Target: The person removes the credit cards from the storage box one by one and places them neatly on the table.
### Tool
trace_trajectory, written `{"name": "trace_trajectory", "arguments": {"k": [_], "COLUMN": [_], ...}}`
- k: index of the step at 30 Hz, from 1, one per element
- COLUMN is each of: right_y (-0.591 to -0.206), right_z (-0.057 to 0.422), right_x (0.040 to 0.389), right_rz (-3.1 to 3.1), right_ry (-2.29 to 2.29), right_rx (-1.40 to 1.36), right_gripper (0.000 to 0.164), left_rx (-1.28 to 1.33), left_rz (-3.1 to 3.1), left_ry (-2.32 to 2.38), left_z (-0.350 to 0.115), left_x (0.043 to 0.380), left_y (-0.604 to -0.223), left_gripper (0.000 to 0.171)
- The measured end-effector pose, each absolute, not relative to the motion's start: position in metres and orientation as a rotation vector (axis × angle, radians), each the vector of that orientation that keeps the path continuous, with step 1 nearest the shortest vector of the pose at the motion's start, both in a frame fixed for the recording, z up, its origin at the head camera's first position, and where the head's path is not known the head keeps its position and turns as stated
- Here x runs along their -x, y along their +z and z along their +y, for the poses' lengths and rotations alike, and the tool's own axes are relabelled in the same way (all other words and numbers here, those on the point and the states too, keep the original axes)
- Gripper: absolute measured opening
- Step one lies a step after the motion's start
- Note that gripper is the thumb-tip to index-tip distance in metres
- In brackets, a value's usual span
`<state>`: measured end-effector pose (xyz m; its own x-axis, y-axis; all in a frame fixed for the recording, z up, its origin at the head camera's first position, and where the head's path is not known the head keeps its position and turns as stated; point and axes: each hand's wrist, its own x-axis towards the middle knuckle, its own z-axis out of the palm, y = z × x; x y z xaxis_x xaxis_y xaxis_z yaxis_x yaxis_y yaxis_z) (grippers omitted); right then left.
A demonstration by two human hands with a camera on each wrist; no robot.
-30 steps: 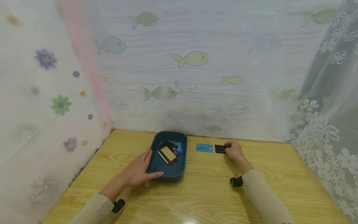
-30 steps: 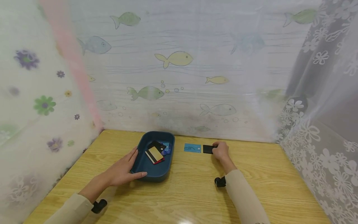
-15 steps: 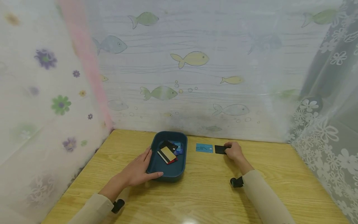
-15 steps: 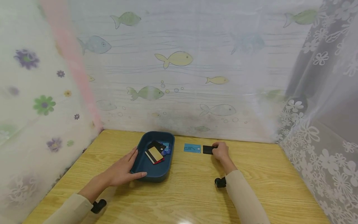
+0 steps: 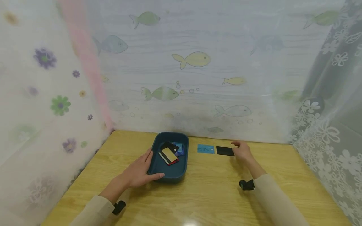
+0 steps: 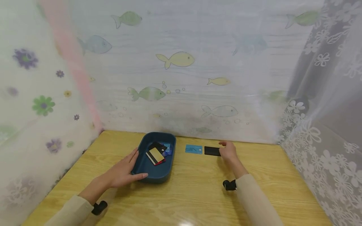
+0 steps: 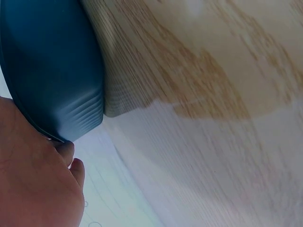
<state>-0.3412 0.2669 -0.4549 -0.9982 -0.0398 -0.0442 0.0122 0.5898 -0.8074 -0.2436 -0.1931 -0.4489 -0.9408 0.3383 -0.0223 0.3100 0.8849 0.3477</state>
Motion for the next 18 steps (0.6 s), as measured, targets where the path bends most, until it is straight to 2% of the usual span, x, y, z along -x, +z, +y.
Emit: {"name": "trace_trajectory", "arguments": {"k": [18], "right_y": [-0.430], "right_z": [0.231], "right_x": [0.305], "right_rz": [2.764], "right_ry": [-1.378], "right_rx": [0.253], "right_gripper": [0.046], "left_rx": [-0.533], "left_rz": [2.974], "left_ry": [0.524], "left_z": [-0.195], "left_x": [0.246], "left_y": [-0.452], "left_gripper": [0.124]}}
